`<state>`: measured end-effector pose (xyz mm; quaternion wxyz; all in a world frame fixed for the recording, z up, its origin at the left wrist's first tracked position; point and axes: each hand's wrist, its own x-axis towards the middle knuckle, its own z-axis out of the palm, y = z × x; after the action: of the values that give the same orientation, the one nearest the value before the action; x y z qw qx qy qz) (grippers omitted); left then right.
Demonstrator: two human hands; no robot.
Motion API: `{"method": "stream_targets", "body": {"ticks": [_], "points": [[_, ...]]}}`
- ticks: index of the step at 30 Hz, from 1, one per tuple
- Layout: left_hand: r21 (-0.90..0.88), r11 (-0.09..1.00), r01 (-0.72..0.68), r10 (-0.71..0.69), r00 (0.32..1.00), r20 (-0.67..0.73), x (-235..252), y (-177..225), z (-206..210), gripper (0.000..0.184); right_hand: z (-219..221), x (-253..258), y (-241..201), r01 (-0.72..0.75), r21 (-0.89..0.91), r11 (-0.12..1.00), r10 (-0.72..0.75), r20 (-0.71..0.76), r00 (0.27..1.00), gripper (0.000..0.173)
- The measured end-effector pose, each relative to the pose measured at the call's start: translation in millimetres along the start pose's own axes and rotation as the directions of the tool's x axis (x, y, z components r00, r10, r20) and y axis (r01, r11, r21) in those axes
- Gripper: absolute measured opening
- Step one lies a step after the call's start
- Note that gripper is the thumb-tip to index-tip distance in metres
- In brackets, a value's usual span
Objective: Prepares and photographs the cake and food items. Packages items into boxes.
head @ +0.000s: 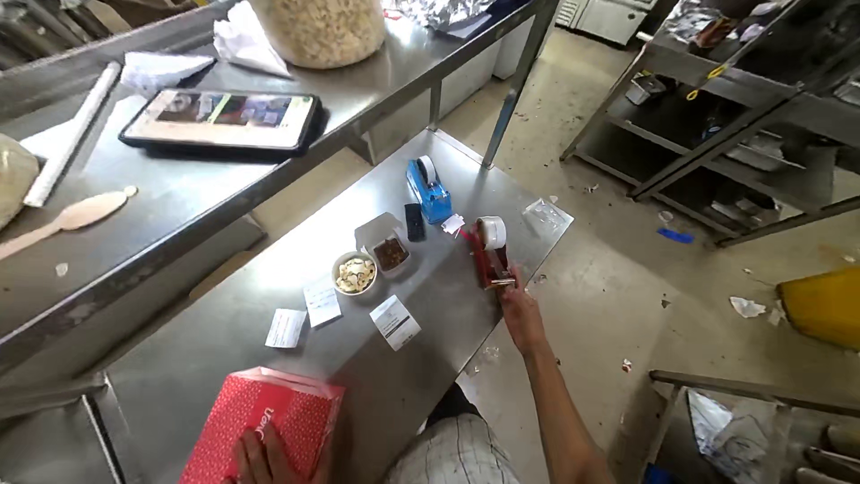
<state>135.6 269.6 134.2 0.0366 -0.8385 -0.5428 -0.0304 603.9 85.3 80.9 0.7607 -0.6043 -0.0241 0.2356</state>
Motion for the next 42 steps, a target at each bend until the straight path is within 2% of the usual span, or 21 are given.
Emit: {"method": "stream_targets", "body": {"ticks": [1, 2, 5, 8, 10, 12, 14, 16, 18, 20, 22, 28, 30, 31, 32, 34, 35, 37, 39, 40, 42], "points": [[-0.016, 1.0, -0.009, 0.009, 1.0, -0.01, 0.0, 0.8, -0.9, 0.123, -6.0, -2.8, 15.3, 0.054, -0.114, 0.992, -0.057, -0.025, 0.998, 0.022], [-0.029, 0.999, -0.014, 0.013, 1.0, -0.014, 1.0, 0.8, -2.0, 0.122, -10.5, -1.9, 26.3, 0.115, -0.259, 0.959, -0.126, -0.025, 0.992, 0.019], [-0.078, 0.997, -0.006, 0.002, 0.999, -0.054, 1.7, -1.6, -1.3, 0.124, -20.8, 9.6, 27.6, 0.262, -0.634, 0.727, -0.3, 0.05, 0.953, 0.02], [-0.113, 0.993, 0.027, -0.035, 0.997, -0.069, 4.8, 1.3, -6.7, 0.133, -30.5, -7.4, -2.1, 0.281, -0.785, 0.552, -0.284, 0.139, 0.949, 0.024], [-0.098, 0.995, 0.033, -0.038, 0.998, -0.045, 14.1, 11.0, -12.7, 0.136, -4.8, -40.1, -19.4, 0.219, -0.793, 0.568, -0.169, 0.147, 0.974, 0.027], [-0.09, 0.995, 0.053, -0.055, 0.998, -0.022, 12.1, 16.7, -15.5, 0.13, 45.2, -83.9, -14.7, 0.165, -0.739, 0.654, 0.063, 0.27, 0.961, 0.028], [-0.094, 0.992, 0.085, -0.08, 0.995, 0.051, 7.4, 12.9, -22.4, 0.12, 119.4, -134.4, -0.3, 0.144, -0.673, 0.725, 0.307, 0.504, 0.807, 0.029], [-0.126, 0.987, 0.104, -0.091, 0.99, 0.108, 12.1, 9.5, -20.8, 0.117, 198.7, -179.5, 11.8, 0.124, -0.617, 0.777, 0.429, 0.662, 0.615, 0.032], [-0.1, 0.991, 0.091, -0.079, 0.991, 0.11, 9.2, 8.3, -15.2, 0.114, 244.5, -208.2, 41.7, 0.101, -0.621, 0.778, 0.485, 0.694, 0.532, 0.039], [-0.081, 0.991, 0.104, -0.092, 0.986, 0.136, 8.5, 9.0, -15.8, 0.119, 251.2, -212.2, 75.3, 0.067, -0.649, 0.757, 0.523, 0.665, 0.533, 0.046], [-0.058, 0.991, 0.117, -0.11, 0.987, 0.115, 14.2, 11.1, -14.5, 0.121, 248.7, -198.4, 88.1, 0.119, -0.657, 0.745, 0.521, 0.683, 0.512, 0.05], [-0.106, 0.987, 0.117, -0.117, 0.993, 0.004, 9.2, 13.2, -7.5, 0.125, 221.1, -174.4, 121.2, 0.097, -0.751, 0.653, 0.633, 0.612, 0.475, 0.034], [-0.106, 0.981, 0.162, -0.161, 0.987, 0.016, 9.0, 14.1, -10.9, 0.127, 214.8, -176.3, 110.9, 0.172, -0.723, 0.669, 0.598, 0.661, 0.453, 0.036], [-0.124, 0.975, 0.183, -0.183, 0.983, 0.009, 10.3, 15.7, -12.2, 0.129, 206.2, -172.1, 97.5, 0.241, -0.69, 0.682, 0.538, 0.697, 0.474, 0.04], [-0.14, 0.972, 0.187, -0.192, 0.981, -0.021, 14.3, 18.4, -10.8, 0.131, 193.9, -162.0, 75.5, 0.296, -0.667, 0.684, 0.444, 0.702, 0.557, 0.045], [-0.16, 0.965, 0.208, -0.219, 0.974, -0.057, 26.1, 28.4, -6.9, 0.135, 152.8, -122.4, 24.3, 0.358, -0.695, 0.623, 0.124, 0.54, 0.832, 0.043], [-0.158, 0.961, 0.228, -0.239, 0.97, -0.053, 31.3, 33.5, -5.4, 0.137, 127.6, -96.8, -0.7, 0.35, -0.741, 0.573, -0.07, 0.382, 0.922, 0.042], [-0.146, 0.954, 0.263, -0.271, 0.962, -0.037, 33.7, 38.9, -4.2, 0.138, 77.9, -49.0, -41.5, 0.273, -0.814, 0.512, -0.363, 0.083, 0.928, 0.051], [-0.134, 0.95, 0.282, -0.285, 0.958, -0.007, 33.5, 42.2, -8.4, 0.136, 35.1, -0.1, -57.9, 0.116, -0.83, 0.546, -0.366, -0.111, 0.924, 0.059], [-0.132, 0.95, 0.282, -0.285, 0.959, -0.002, 34.3, 43.9, -10.5, 0.134, 22.2, 21.2, -58.4, 0.026, -0.795, 0.606, -0.265, -0.172, 0.949, 0.058], [-0.125, 0.953, 0.276, -0.28, 0.96, -0.013, 33.0, 47.3, -11.7, 0.133, 21.1, 44.9, -64.3, -0.242, -0.644, 0.726, 0.134, -0.212, 0.968, 0.06]]}}
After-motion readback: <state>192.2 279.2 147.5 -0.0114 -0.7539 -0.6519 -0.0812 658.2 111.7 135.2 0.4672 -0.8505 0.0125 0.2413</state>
